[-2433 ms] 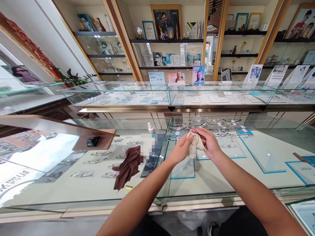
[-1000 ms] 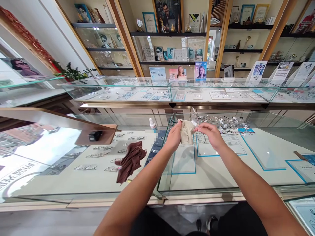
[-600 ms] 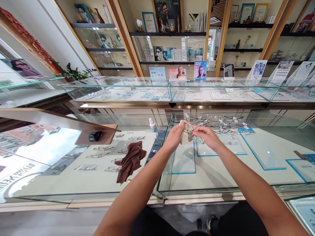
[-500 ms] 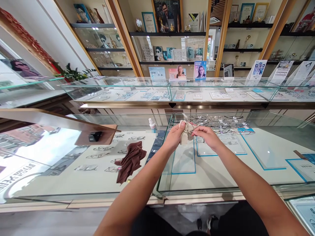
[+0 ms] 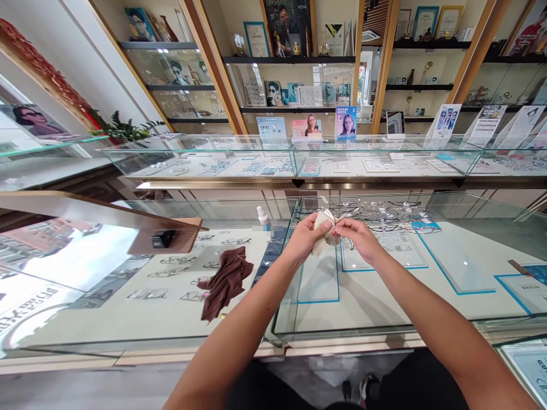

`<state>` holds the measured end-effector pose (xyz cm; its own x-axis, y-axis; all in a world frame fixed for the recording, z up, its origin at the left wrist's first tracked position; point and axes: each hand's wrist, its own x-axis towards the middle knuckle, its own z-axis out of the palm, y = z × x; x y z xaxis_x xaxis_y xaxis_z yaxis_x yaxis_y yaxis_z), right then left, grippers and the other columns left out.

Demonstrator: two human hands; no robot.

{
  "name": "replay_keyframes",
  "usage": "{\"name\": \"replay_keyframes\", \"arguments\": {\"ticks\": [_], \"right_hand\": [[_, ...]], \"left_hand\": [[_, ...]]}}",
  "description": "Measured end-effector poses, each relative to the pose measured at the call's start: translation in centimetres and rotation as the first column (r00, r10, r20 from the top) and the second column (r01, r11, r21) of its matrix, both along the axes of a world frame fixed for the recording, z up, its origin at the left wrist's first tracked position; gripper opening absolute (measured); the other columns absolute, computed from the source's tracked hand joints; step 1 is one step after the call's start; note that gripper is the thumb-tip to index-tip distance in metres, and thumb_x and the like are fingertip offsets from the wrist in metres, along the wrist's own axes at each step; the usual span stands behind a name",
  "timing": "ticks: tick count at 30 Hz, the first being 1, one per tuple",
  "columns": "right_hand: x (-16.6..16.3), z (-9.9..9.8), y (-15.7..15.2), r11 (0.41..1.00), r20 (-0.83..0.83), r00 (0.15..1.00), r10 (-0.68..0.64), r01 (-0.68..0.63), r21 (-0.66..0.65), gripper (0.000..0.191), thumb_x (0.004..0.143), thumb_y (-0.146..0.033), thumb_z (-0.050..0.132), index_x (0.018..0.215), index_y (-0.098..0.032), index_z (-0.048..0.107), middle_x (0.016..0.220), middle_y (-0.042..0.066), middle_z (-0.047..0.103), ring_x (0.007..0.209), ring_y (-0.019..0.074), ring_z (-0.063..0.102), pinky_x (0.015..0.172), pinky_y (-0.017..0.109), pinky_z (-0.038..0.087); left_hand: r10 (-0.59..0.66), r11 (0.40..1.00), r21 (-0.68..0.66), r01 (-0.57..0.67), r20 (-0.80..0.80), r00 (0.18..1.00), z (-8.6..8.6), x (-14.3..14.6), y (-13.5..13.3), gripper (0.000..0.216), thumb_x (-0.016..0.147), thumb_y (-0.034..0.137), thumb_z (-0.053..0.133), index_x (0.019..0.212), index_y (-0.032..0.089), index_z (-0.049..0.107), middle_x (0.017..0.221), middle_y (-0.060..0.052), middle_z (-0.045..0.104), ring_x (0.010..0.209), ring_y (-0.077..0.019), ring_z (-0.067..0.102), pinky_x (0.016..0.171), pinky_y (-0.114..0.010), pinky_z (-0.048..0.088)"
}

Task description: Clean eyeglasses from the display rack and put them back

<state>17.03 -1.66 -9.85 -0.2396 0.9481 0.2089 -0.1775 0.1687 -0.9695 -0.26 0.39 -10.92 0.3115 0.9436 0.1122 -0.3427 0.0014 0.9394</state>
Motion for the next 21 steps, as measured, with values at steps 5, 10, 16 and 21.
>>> {"name": "replay_keyframes", "arguments": {"ticks": [5, 10, 16, 21], "right_hand": [[0.0, -0.4, 0.3, 1.0, -0.008, 1.0, 0.01, -0.01, -0.02, 0.023, 0.072, -0.046, 0.082, 0.069, -0.024, 0.075, 0.077, 0.001, 0.072, 0.077, 0.0178, 0.058, 0.076, 0.033, 0.044], [0.0, -1.1, 0.6, 0.998, 0.0, 1.0, 0.021, -0.021, -0.062, 0.022, 0.072, -0.045, 0.081, 0.071, -0.023, 0.077, 0.078, 0.001, 0.074, 0.076, 0.0164, 0.058, 0.077, 0.033, 0.04], [-0.3, -1.3, 0.5, 0.988, -0.06, 0.996, 0.069, -0.076, -0.136, 0.025, 0.067, -0.046, 0.087, 0.073, -0.022, 0.079, 0.079, 0.002, 0.077, 0.076, 0.0168, 0.061, 0.076, 0.033, 0.039], [-0.8, -1.4, 0.2, 0.985, -0.079, 0.991, 0.108, -0.117, -0.128, 0.028, 0.064, -0.048, 0.09, 0.07, -0.023, 0.078, 0.076, 0.002, 0.078, 0.073, 0.0171, 0.059, 0.074, 0.034, 0.04]], "left_hand": [[0.017, 1.0, 0.025, -0.017, -0.02, 1.0, -0.2, 0.1, 0.0, 0.056, 0.063, 0.054, 0.097, 0.089, 0.013, 0.07, 0.073, -0.001, 0.07, 0.063, -0.0125, 0.062, 0.063, -0.025, 0.051], [-0.015, 0.999, 0.05, 0.015, -0.003, 1.0, 0.4, 0.0, -0.2, 0.052, 0.064, 0.048, 0.098, 0.091, 0.014, 0.068, 0.069, -0.001, 0.07, 0.063, -0.0139, 0.064, 0.065, -0.027, 0.054], [0.081, 0.986, 0.152, -0.071, -0.057, 0.995, 0.9, 0.2, -0.8, 0.055, 0.062, 0.052, 0.097, 0.09, 0.015, 0.067, 0.063, 0.0, 0.068, 0.056, -0.0125, 0.06, 0.058, -0.025, 0.051], [0.18, 0.959, 0.234, -0.158, -0.078, 0.981, 0.8, 0.7, -1.4, 0.053, 0.072, 0.065, 0.087, 0.078, 0.018, 0.062, 0.053, 0.003, 0.06, 0.046, -0.0116, 0.053, 0.049, -0.025, 0.044]]}}
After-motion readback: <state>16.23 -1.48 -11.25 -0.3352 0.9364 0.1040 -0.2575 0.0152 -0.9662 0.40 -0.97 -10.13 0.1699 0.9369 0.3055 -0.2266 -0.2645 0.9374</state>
